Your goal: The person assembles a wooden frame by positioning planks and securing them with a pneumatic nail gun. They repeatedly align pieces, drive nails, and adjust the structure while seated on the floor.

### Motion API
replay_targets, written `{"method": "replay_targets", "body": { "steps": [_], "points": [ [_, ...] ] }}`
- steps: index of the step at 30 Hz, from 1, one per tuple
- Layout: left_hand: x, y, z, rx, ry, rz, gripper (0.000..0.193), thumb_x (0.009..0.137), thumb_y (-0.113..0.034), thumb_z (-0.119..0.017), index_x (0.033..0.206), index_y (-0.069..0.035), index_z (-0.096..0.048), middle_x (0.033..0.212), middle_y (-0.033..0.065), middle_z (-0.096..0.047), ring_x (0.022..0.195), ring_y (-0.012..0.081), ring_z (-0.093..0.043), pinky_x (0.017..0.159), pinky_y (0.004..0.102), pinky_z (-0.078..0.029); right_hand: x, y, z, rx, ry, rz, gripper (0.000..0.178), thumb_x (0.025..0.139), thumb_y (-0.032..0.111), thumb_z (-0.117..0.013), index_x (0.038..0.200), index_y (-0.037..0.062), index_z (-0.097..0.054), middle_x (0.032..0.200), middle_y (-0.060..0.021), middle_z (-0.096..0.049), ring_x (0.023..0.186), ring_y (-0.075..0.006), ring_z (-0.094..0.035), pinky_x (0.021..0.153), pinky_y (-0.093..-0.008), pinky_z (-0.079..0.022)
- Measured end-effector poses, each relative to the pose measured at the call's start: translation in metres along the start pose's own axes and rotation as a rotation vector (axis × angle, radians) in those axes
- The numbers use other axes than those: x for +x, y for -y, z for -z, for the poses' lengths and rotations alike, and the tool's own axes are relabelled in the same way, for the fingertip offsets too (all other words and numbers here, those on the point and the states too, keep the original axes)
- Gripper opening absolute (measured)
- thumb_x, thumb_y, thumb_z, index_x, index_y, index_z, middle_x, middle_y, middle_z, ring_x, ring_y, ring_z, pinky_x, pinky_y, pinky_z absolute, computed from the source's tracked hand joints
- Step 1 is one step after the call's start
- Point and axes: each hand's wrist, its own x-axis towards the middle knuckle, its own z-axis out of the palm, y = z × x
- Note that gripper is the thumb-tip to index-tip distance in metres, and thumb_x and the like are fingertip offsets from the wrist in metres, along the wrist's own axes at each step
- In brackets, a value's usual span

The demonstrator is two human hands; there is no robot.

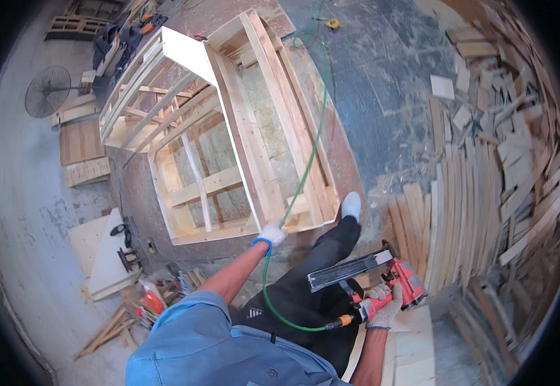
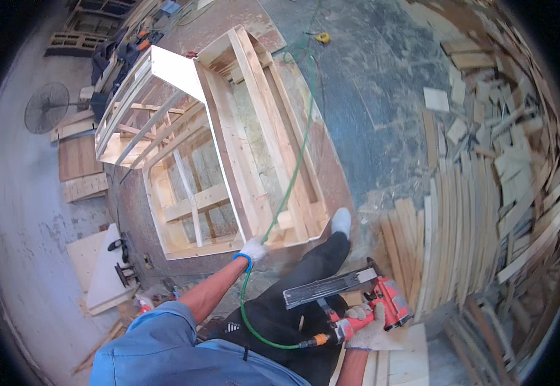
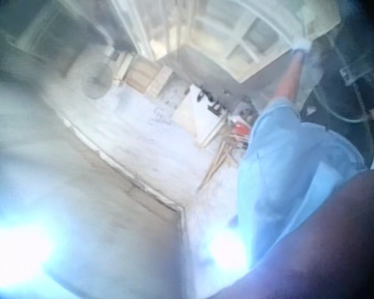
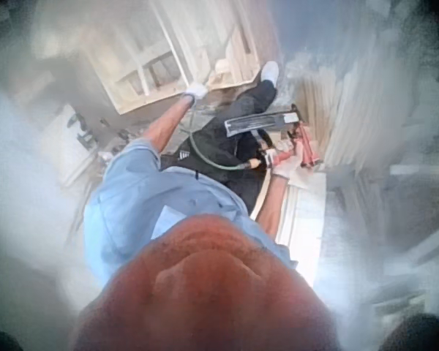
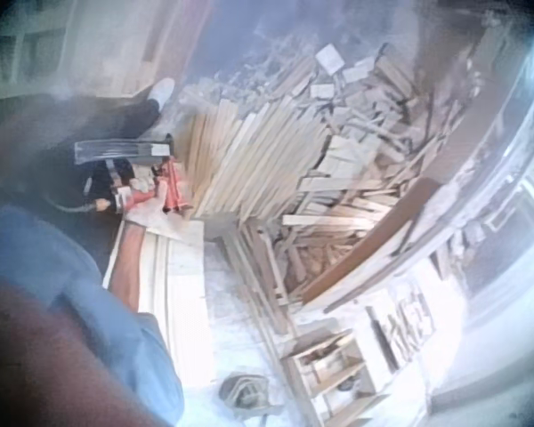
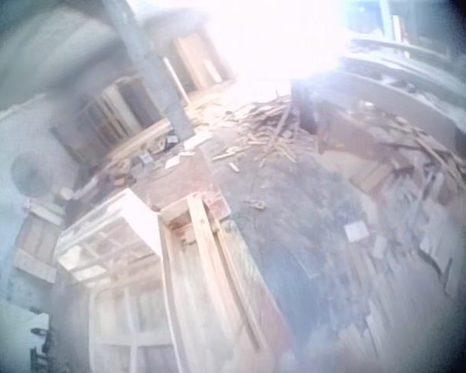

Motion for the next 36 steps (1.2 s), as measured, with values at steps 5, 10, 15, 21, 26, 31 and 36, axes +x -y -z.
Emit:
{"method": "replay_targets", "body": {
  "steps": [5,10,15,21,26,31,36],
  "points": [
    [-0.021,-0.055,0.014,-0.329,0.058,-0.046,0.046,0.088,-0.022,-0.062,0.127,0.002,-0.063,0.088,0.0155,-0.07,0.068,0.0216,-0.067,0.066,0.0375,-0.055,-0.007,0.001,-0.065,-0.209,0.019,-0.043,0.036,0.093,0.04,-0.066,0.077,0.0102,-0.055,0.067,0.0019,-0.051,0.055,-0.0136,-0.044,0.059,-0.0343,-0.042],
    [-0.029,-0.109,0.052,-0.722,0.15,0.089,0.035,0.09,-0.019,-0.058,0.118,0.002,-0.064,0.083,0.01,-0.068,0.064,0.0168,-0.067,0.058,0.0304,-0.054,-0.003,-0.02,-0.158,-0.375,0.029,-0.041,0.036,0.096,0.039,-0.065,0.078,0.0093,-0.055,0.067,0.0018,-0.052,0.055,-0.0135,-0.047,0.058,-0.0338,-0.043],
    [-0.03,-0.121,0.047,-0.802,0.213,0.199,0.022,0.09,-0.016,-0.056,0.106,-0.002,-0.063,0.076,0.0079,-0.065,0.061,0.0168,-0.064,0.054,0.0313,-0.051,0.015,-0.018,-0.22,-0.499,-0.014,-0.139,0.036,0.096,0.038,-0.065,0.077,0.0091,-0.055,0.067,0.0008,-0.053,0.056,-0.0139,-0.049,0.06,-0.0344,-0.046],
    [-0.007,-0.14,0.03,-1.021,0.231,0.234,0.018,0.091,-0.016,-0.057,0.103,-0.005,-0.063,0.072,0.0077,-0.064,0.06,0.0172,-0.062,0.052,0.0324,-0.049,0.049,-0.03,-0.286,-0.609,-0.103,-0.265,0.032,0.096,0.034,-0.064,0.078,0.0084,-0.054,0.069,-0.0013,-0.054,0.058,-0.0159,-0.051,0.06,-0.0359,-0.048],
    [0.049,-0.202,0.034,-1.082,0.161,0.181,0.017,0.095,-0.02,-0.06,0.104,-0.005,-0.061,0.07,0.006,-0.062,0.057,0.0181,-0.06,0.048,0.032,-0.045,0.079,-0.033,-0.364,-0.838,-0.087,-0.348,0.026,0.096,0.024,-0.062,0.079,0.0074,-0.052,0.069,-0.0043,-0.053,0.058,-0.0182,-0.053,0.058,-0.0369,-0.049],
    [0.126,-0.37,0.082,-1.026,0.023,-0.274,0.021,0.098,-0.018,-0.057,0.109,-0.004,-0.069,0.095,0.006,-0.069,0.086,0.0167,-0.064,0.075,0.031,-0.051,0.046,-0.03,-0.492,-1.561,0.073,-0.249,0.014,0.091,0.017,-0.065,0.09,0.0039,-0.059,0.075,-0.008,-0.059,0.061,-0.0204,-0.058,0.058,-0.0369,-0.05],
    [0.117,-0.578,0.223,-1.496,0.238,-0.766,0.033,0.101,-0.017,-0.054,0.128,-0.002,-0.066,0.123,0.0056,-0.067,0.109,0.0149,-0.061,0.098,0.0313,-0.048,0.031,0.044,-0.581,-2.648,0.295,0.618,0.03,0.089,0.015,-0.069,0.115,0.0028,-0.061,0.096,-0.0155,-0.067,0.085,-0.0299,-0.068,0.076,-0.0388,-0.054]
  ]
}}
